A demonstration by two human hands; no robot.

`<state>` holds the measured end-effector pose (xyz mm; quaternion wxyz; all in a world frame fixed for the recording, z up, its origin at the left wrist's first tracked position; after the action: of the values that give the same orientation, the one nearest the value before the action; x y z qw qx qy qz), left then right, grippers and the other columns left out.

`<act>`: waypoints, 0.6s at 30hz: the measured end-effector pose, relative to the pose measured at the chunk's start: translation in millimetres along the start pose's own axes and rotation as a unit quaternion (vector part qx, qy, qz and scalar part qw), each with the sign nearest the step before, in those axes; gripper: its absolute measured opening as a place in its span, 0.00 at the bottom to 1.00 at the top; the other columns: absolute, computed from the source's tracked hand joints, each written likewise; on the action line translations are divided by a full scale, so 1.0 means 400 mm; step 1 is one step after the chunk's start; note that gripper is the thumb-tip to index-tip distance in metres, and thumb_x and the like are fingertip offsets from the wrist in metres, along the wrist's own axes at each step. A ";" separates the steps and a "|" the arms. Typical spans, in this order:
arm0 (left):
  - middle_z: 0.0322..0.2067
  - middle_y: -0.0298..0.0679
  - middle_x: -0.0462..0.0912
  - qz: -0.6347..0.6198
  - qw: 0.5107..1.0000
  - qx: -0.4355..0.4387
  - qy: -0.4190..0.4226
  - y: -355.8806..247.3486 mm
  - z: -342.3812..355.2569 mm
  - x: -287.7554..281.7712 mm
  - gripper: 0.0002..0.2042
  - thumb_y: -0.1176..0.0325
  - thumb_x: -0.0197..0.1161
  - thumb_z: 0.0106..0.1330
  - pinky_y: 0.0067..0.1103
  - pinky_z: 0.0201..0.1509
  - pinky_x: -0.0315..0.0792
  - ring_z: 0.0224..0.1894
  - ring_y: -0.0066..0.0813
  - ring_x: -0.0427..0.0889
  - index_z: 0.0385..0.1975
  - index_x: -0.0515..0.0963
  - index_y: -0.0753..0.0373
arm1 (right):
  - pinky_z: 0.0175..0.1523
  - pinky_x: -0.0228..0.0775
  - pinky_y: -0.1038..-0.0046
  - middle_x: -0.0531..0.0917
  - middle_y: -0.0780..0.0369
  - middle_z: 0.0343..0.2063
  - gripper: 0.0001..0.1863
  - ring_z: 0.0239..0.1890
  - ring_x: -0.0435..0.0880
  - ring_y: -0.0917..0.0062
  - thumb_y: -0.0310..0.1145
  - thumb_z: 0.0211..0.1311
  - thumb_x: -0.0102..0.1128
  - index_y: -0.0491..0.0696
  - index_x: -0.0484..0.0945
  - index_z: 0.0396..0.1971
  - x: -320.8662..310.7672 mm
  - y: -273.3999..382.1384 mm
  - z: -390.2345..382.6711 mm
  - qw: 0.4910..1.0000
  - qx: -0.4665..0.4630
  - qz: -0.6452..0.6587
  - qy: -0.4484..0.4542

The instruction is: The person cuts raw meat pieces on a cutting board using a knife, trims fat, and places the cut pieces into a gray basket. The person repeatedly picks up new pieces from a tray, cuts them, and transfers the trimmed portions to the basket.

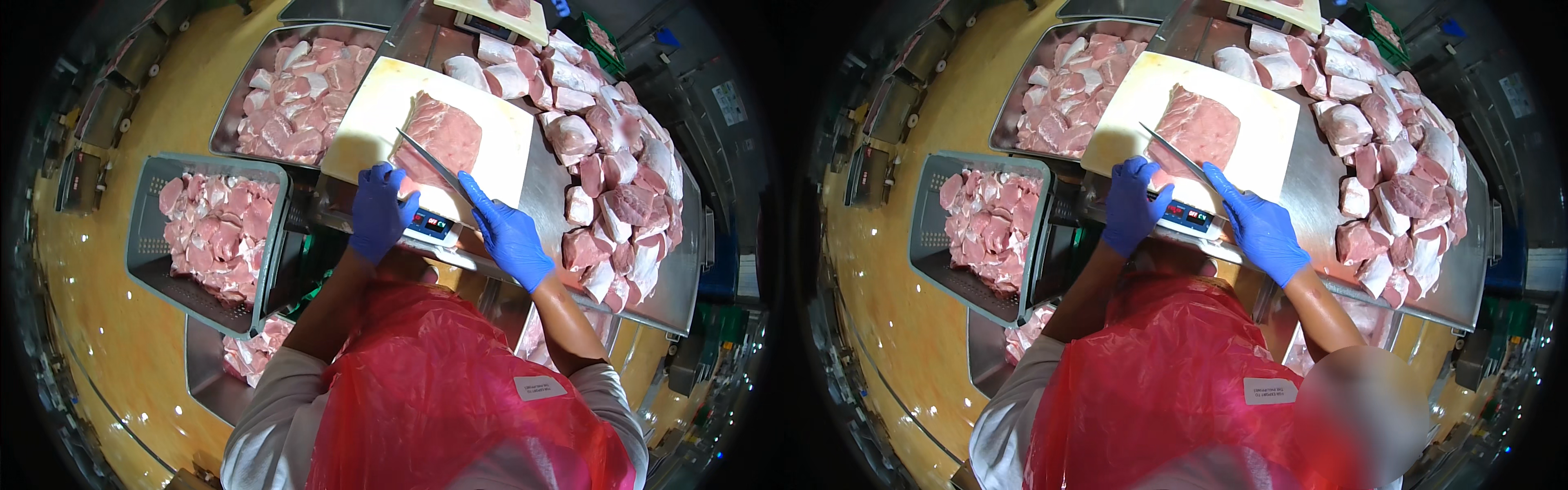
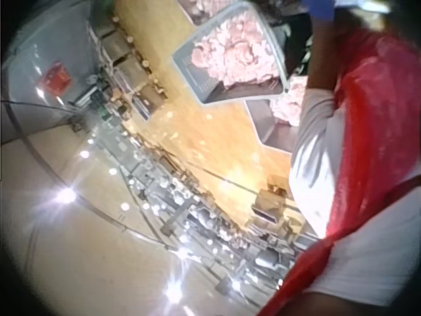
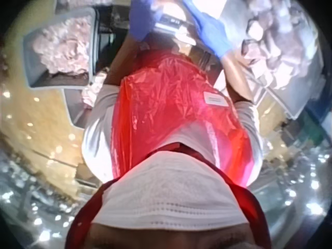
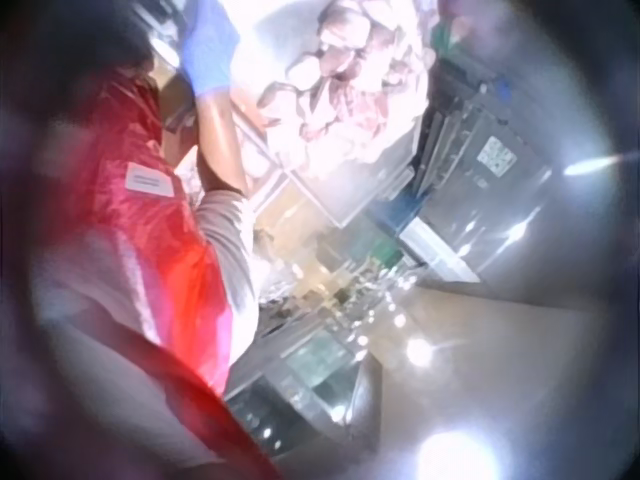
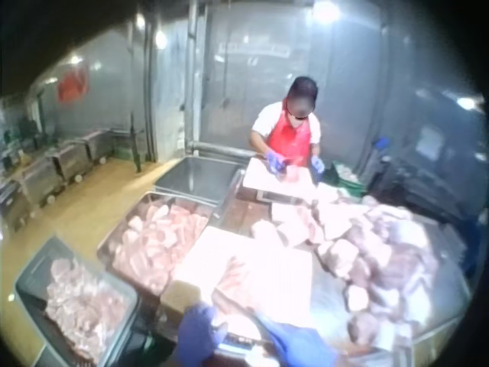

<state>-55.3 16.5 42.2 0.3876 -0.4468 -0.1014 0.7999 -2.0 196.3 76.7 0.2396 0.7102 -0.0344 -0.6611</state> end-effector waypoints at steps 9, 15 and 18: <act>0.25 0.43 0.79 -0.103 0.983 -0.120 0.091 0.094 -0.119 0.068 0.04 0.71 0.65 0.56 0.38 0.36 0.74 0.29 0.46 0.79 0.27 0.75 0.60 | 0.34 0.81 0.61 0.84 0.51 0.38 0.41 0.28 0.85 0.54 0.24 0.65 0.51 0.79 0.57 0.74 0.002 -0.120 -0.051 0.989 -0.038 -0.130 0.054; 0.28 0.33 0.81 -0.073 0.958 -0.266 -0.083 0.245 -0.155 -0.301 0.03 0.75 0.67 0.60 0.22 0.38 0.76 0.31 0.22 0.79 0.31 0.80 0.63 | 0.35 0.79 0.59 0.84 0.48 0.32 0.35 0.29 0.85 0.52 0.28 0.70 0.52 0.63 0.56 0.75 0.007 -0.054 0.008 0.999 -0.044 -0.005 -0.026; 0.35 0.44 0.84 0.095 0.916 -0.329 -0.207 0.488 -0.260 -0.616 0.08 0.69 0.62 0.69 0.28 0.39 0.76 0.36 0.29 0.82 0.38 0.81 0.69 | 0.31 0.76 0.67 0.83 0.55 0.24 0.19 0.24 0.84 0.64 0.36 0.76 0.52 0.42 0.69 0.59 0.022 -0.108 0.017 0.962 0.066 0.243 -0.101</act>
<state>-2.3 -310.4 39.3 0.1112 -0.3807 -0.3940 0.8291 -19.0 229.0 51.9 0.3404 0.6241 -0.2737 -0.6479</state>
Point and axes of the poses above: each hand's wrist, its own z-axis towards the middle knuckle, its own x-axis out of the palm, y = z × x, the point moved 10 cm from there along z, towards the middle knuckle
